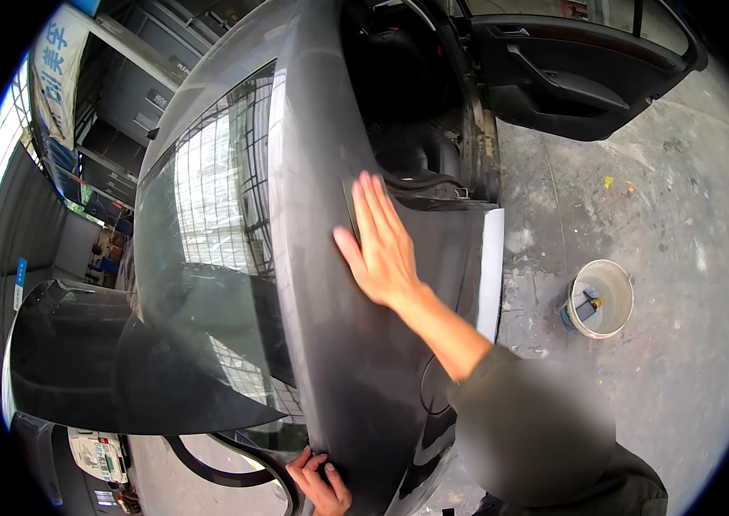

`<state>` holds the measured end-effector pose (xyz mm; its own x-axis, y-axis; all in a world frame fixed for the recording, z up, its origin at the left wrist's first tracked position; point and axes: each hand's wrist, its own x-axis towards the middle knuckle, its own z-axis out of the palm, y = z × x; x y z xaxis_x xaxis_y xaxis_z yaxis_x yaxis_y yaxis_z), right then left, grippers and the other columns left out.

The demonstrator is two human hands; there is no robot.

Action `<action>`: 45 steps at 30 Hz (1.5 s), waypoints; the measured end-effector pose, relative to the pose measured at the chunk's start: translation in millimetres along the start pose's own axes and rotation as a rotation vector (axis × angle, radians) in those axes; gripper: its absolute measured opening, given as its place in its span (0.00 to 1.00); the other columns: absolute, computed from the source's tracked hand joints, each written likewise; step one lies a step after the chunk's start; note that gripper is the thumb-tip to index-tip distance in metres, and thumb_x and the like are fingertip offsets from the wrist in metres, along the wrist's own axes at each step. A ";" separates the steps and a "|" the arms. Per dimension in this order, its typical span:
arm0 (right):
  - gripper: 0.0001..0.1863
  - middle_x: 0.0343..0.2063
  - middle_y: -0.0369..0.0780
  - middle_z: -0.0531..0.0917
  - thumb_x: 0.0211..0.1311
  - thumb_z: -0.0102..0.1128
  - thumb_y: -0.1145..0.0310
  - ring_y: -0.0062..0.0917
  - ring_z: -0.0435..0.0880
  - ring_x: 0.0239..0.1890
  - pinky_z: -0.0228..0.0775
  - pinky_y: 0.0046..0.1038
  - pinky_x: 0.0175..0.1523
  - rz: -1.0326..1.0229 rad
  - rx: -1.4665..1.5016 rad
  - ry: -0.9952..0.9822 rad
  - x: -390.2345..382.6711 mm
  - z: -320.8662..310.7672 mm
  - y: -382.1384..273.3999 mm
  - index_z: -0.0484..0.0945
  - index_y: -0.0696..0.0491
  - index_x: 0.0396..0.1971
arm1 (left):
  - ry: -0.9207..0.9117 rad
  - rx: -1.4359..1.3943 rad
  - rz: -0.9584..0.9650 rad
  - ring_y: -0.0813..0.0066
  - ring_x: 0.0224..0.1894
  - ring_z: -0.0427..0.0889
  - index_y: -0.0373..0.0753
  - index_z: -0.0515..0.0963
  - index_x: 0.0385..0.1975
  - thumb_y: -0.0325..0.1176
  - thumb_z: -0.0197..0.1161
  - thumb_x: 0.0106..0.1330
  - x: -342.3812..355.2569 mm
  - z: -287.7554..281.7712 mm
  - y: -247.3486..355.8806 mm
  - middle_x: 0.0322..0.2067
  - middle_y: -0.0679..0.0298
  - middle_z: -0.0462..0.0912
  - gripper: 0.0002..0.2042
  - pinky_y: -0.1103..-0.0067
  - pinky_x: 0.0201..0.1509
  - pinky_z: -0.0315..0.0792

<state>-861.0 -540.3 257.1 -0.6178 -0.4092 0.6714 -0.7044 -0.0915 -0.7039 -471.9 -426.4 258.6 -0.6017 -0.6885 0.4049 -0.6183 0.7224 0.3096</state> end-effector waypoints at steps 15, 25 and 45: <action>0.48 0.75 0.60 0.50 0.71 0.54 0.44 0.51 0.45 0.79 0.40 0.46 0.80 0.090 -0.064 -0.041 -24.3 -12.1 12.5 0.50 0.69 0.73 | -0.092 0.006 0.002 0.43 0.52 0.71 0.29 0.74 0.50 0.24 0.57 0.70 10.3 -3.7 10.8 0.51 0.39 0.70 0.12 0.56 0.61 0.65; 0.41 0.74 0.56 0.57 0.73 0.54 0.52 0.48 0.56 0.76 0.48 0.44 0.78 -0.029 -0.045 -0.048 -29.0 -30.5 65.6 0.53 0.65 0.73 | -0.041 0.011 -0.012 0.46 0.52 0.70 0.29 0.73 0.42 0.25 0.54 0.65 3.6 4.2 5.3 0.50 0.38 0.70 0.09 0.59 0.60 0.63; 0.33 0.72 0.57 0.61 0.79 0.41 0.57 0.49 0.56 0.76 0.44 0.45 0.79 0.262 0.020 0.076 -21.4 -3.8 36.8 0.57 0.67 0.72 | -0.080 0.039 -0.026 0.43 0.53 0.71 0.30 0.74 0.50 0.25 0.56 0.70 6.0 0.6 9.1 0.53 0.39 0.69 0.12 0.56 0.60 0.65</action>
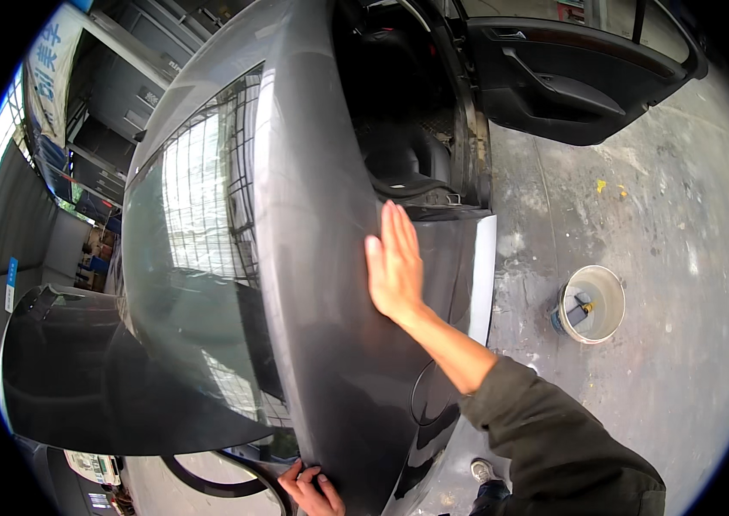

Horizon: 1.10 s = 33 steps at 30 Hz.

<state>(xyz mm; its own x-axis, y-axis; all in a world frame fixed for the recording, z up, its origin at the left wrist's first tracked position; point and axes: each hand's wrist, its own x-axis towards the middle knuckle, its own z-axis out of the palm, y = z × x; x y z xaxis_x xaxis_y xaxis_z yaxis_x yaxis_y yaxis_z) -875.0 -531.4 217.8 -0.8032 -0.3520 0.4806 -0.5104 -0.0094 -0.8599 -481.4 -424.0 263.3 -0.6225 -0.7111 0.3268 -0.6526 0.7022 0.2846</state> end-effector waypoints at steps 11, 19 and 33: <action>0.43 0.77 0.55 0.49 0.75 0.49 0.49 0.47 0.44 0.80 0.37 0.45 0.80 -0.204 -0.013 -0.148 -5.4 5.6 -23.2 0.47 0.65 0.75 | 0.036 0.066 0.052 0.43 0.52 0.73 0.29 0.75 0.50 0.23 0.58 0.69 -3.8 -10.1 -5.6 0.52 0.39 0.70 0.11 0.57 0.58 0.68; 0.50 0.77 0.55 0.47 0.68 0.57 0.45 0.47 0.40 0.80 0.35 0.46 0.80 -0.376 -0.046 -0.210 38.2 -5.7 -47.2 0.48 0.66 0.75 | 0.054 0.033 0.072 0.45 0.52 0.71 0.29 0.74 0.44 0.24 0.56 0.66 -4.9 4.9 -11.3 0.50 0.39 0.70 0.09 0.57 0.58 0.65; 0.46 0.76 0.50 0.55 0.69 0.54 0.42 0.45 0.49 0.79 0.41 0.48 0.79 -0.682 -0.036 -0.346 63.2 -7.9 -55.7 0.56 0.60 0.74 | 0.033 0.010 0.053 0.46 0.54 0.69 0.30 0.74 0.43 0.22 0.55 0.64 -4.2 4.1 -6.8 0.52 0.36 0.68 0.09 0.59 0.59 0.64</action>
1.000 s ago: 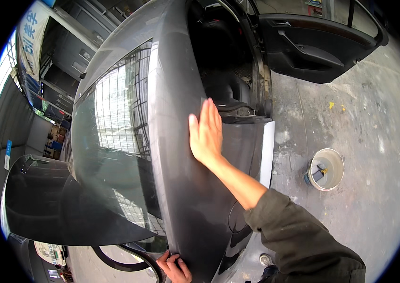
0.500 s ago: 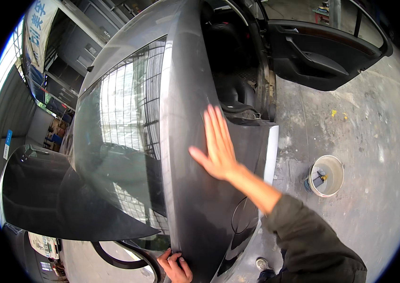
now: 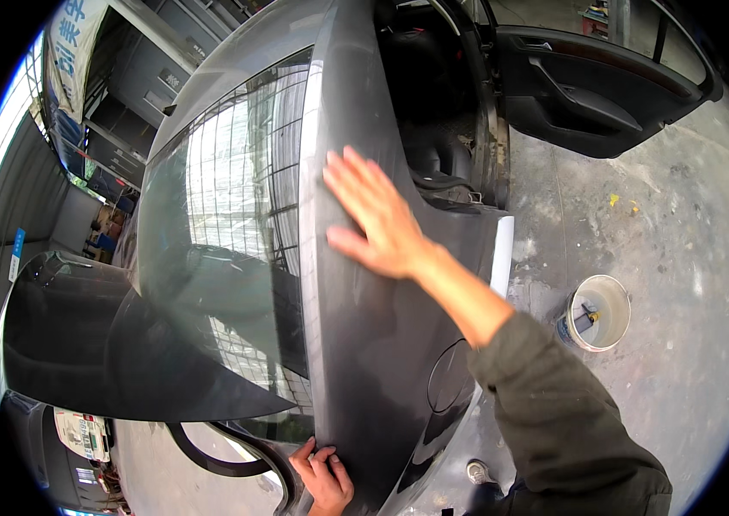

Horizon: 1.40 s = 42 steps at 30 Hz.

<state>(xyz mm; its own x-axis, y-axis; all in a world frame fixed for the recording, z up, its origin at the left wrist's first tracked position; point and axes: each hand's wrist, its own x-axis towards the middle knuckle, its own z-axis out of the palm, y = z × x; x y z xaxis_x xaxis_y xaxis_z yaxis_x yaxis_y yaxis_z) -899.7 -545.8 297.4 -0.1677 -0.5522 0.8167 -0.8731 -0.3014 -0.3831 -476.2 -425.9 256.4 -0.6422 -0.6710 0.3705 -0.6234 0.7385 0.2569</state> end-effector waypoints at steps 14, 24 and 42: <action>0.38 0.74 0.47 0.62 0.69 0.55 0.50 0.41 0.54 0.78 0.44 0.47 0.79 -0.002 -0.108 0.064 21.4 7.9 -24.4 0.63 0.58 0.71 | 0.016 -0.062 -0.015 0.47 0.54 0.70 0.30 0.74 0.42 0.22 0.55 0.65 -0.7 3.9 -3.3 0.51 0.39 0.70 0.08 0.60 0.59 0.65; 0.41 0.74 0.44 0.63 0.63 0.61 0.49 0.37 0.53 0.79 0.42 0.42 0.80 -0.028 0.152 -0.213 -155.2 46.8 -201.7 0.67 0.59 0.69 | 0.171 -0.388 -0.155 0.52 0.49 0.77 0.29 0.69 0.50 0.23 0.52 0.71 -2.7 6.0 -13.1 0.50 0.43 0.77 0.11 0.63 0.56 0.70; 0.29 0.74 0.38 0.64 0.72 0.52 0.63 0.31 0.54 0.79 0.37 0.40 0.81 0.251 0.116 -0.143 -315.4 91.0 -361.9 0.67 0.53 0.71 | 0.075 -0.185 -0.143 0.50 0.49 0.76 0.28 0.73 0.49 0.33 0.53 0.73 -85.6 -43.8 -66.3 0.46 0.48 0.77 0.13 0.63 0.57 0.68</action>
<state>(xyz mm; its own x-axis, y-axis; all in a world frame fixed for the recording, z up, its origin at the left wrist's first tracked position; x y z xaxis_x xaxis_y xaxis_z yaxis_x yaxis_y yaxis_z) -489.2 -333.3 139.2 -0.2981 -0.7221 0.6243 -0.7529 -0.2241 -0.6188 -360.3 -414.6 246.7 -0.5142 -0.7678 0.3821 -0.6086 0.6406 0.4682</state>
